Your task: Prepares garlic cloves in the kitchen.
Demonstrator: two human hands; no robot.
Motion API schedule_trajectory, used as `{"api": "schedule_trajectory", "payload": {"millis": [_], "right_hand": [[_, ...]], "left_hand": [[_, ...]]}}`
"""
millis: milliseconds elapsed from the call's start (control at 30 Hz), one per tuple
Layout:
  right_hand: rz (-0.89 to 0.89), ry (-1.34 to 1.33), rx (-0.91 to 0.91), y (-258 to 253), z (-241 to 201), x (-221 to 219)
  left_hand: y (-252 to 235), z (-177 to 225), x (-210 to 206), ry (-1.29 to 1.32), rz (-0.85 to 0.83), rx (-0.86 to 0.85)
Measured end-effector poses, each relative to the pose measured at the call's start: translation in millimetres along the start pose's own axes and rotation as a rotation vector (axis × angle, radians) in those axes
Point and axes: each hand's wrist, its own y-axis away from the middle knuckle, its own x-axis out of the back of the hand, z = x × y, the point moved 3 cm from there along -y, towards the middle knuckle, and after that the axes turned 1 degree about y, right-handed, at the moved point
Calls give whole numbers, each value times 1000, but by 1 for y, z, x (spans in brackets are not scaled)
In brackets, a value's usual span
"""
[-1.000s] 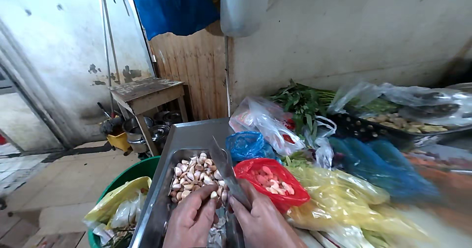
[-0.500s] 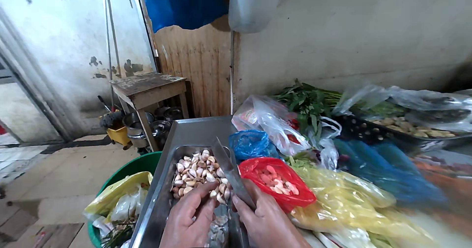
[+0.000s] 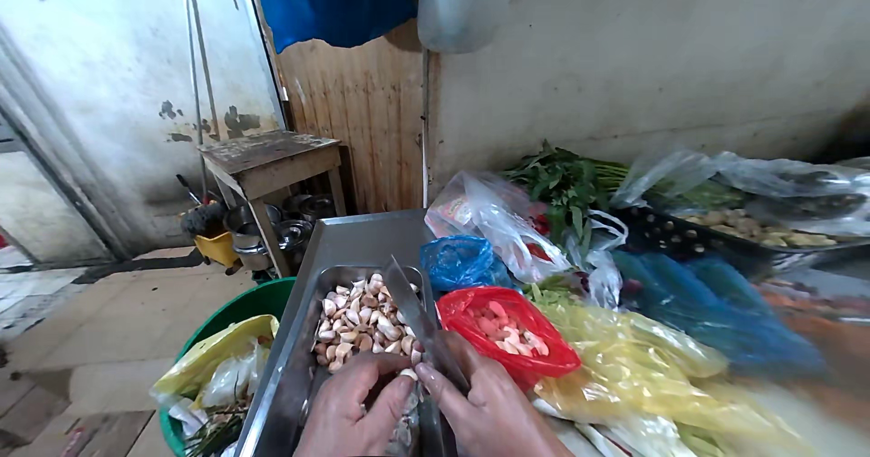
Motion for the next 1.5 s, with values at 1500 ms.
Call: {"api": "schedule_trajectory", "payload": {"millis": [1500], "right_hand": [[-10,-47,40,7,-15,0]], "left_hand": [[-6,5,-5,313,209,14]]}}
